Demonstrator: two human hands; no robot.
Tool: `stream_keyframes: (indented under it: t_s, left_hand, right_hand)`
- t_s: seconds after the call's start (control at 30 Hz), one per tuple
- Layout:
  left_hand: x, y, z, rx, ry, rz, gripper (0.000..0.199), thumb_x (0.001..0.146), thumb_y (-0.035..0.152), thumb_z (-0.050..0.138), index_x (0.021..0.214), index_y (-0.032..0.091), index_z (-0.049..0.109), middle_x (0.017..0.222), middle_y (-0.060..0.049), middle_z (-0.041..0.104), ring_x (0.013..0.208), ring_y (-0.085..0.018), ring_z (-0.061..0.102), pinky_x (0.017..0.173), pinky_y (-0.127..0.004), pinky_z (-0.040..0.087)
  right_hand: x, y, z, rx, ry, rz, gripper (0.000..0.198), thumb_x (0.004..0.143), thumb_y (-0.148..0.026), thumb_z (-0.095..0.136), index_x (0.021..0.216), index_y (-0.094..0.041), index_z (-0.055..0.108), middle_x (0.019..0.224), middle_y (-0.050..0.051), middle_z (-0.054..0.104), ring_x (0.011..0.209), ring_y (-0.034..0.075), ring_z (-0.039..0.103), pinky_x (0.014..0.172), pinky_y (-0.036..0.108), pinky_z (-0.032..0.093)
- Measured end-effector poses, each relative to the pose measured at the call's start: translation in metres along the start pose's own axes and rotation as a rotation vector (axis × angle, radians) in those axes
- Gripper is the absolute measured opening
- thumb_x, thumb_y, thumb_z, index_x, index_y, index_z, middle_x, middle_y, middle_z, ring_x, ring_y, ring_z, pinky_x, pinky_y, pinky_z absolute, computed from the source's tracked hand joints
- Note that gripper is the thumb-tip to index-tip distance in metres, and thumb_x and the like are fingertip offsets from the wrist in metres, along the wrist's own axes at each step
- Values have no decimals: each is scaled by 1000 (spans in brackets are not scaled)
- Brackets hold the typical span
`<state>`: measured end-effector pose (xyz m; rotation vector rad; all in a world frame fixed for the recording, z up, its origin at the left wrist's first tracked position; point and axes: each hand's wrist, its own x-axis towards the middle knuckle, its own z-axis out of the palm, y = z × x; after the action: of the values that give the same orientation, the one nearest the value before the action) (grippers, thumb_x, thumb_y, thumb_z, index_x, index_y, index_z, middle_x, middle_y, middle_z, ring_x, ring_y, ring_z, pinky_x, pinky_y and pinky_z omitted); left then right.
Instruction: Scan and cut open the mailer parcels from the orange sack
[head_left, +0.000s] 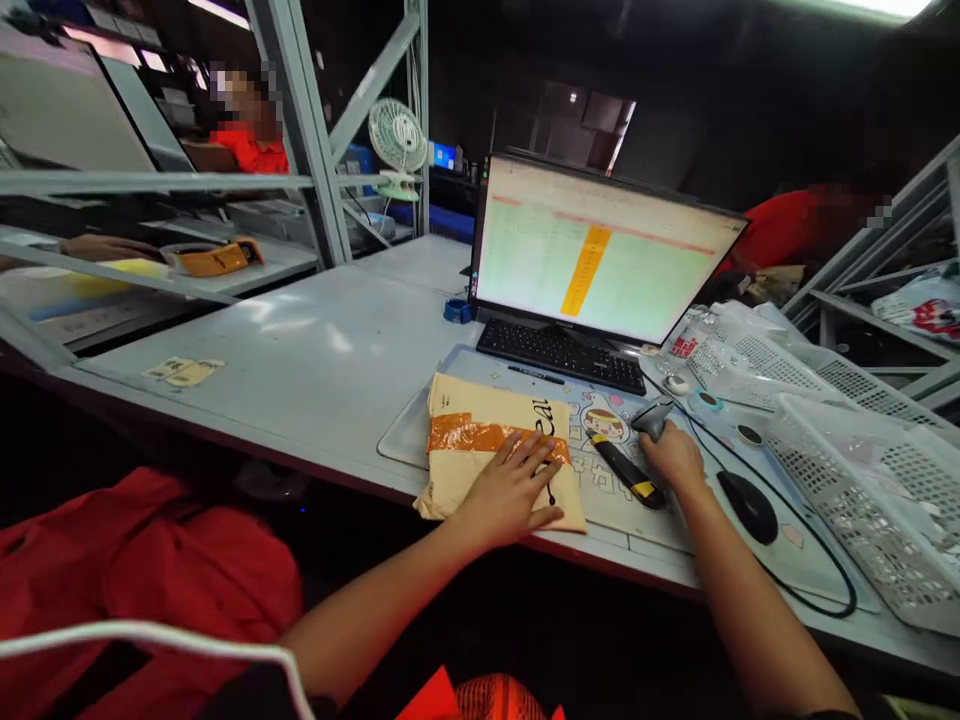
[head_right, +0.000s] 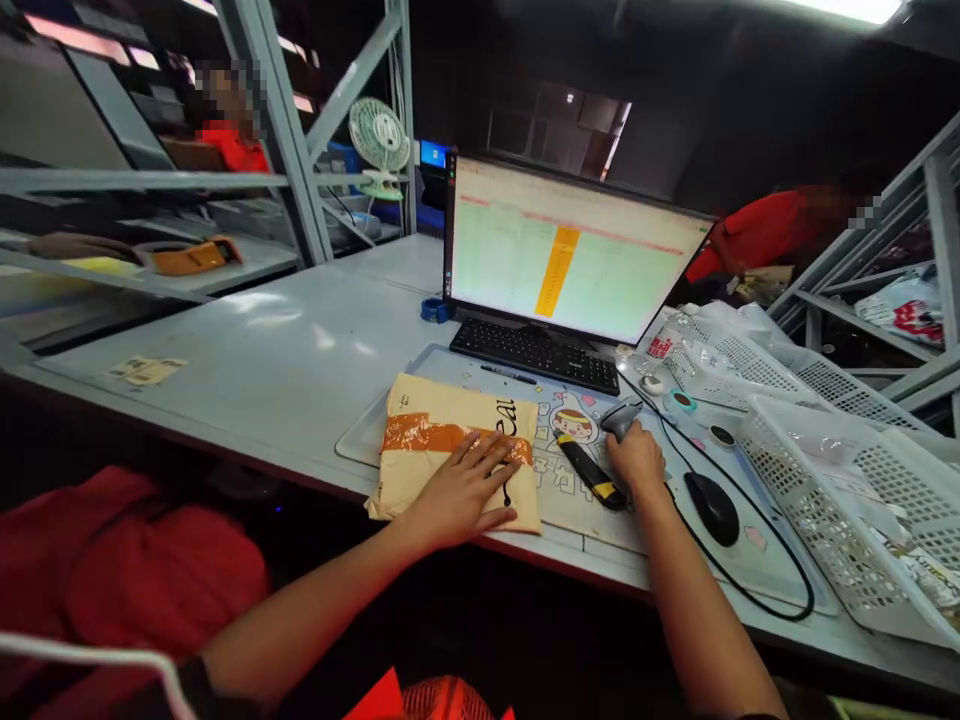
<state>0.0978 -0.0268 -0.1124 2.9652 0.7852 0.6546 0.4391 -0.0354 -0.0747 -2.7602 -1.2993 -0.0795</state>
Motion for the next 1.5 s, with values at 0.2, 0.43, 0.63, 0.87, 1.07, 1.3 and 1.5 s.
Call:
stream_keyframes:
  t_s: [0.2, 0.43, 0.63, 0.87, 1.07, 1.3, 1.5]
  left_hand:
    - [3, -4, -7, -11, -9, -7, 67, 105, 65, 47, 152, 18, 56, 165, -11, 45, 159, -31, 30, 133, -51, 14]
    - [-16, 7, -26, -65, -7, 17, 65, 96, 60, 69, 147, 22, 61, 164, -9, 47, 157, -32, 34, 133, -51, 19]
    - [-45, -35, -49, -35, -135, -119, 78, 89, 35, 81, 160, 34, 47, 174, -10, 26, 160, -44, 24, 128, -67, 24]
    - [-29, -77, -134, -694, 418, -488, 38, 103, 42, 55, 121, 15, 74, 117, -9, 78, 110, -30, 74, 101, -39, 59]
    - [-1, -63, -130, -1300, 714, -737, 60, 88, 67, 75, 103, 9, 71, 91, -13, 79, 98, -31, 77, 90, -41, 65]
    - [6, -55, -98, -1377, 678, -836, 67, 78, 72, 81, 97, 9, 73, 90, -14, 79, 96, -33, 78, 90, -42, 66]
    - [6, -47, -100, -1364, 636, -697, 70, 85, 71, 75, 116, 8, 75, 102, -14, 80, 104, -32, 77, 99, -43, 62]
  right_hand:
    - [5, 5, 5, -25, 50, 1, 48, 96, -40, 56, 130, -7, 62, 120, 23, 70, 114, 38, 69, 91, 44, 54]
    - [1, 5, 10, -25, 69, 9, 46, 98, -39, 53, 131, -7, 60, 121, 23, 69, 114, 37, 67, 92, 44, 54]
    - [0, 6, 11, -14, 53, 11, 50, 100, -39, 51, 139, -9, 55, 126, 23, 67, 118, 36, 66, 96, 47, 54]
    - [-4, 8, 13, -1, 69, -9, 49, 98, -39, 49, 136, -8, 56, 125, 24, 67, 117, 38, 65, 95, 48, 54]
    - [-5, 2, -2, 56, 64, 15, 48, 97, -41, 50, 128, -6, 63, 121, 27, 69, 116, 40, 66, 97, 49, 53]
    - [-43, 33, -107, 558, -153, -290, 53, 80, -73, 70, 88, -21, 71, 67, 7, 68, 55, 23, 64, 47, 34, 50]
    - [-120, 23, -199, 682, -26, -879, 46, 85, -72, 74, 74, -28, 74, 59, 3, 65, 46, 18, 59, 37, 28, 47]
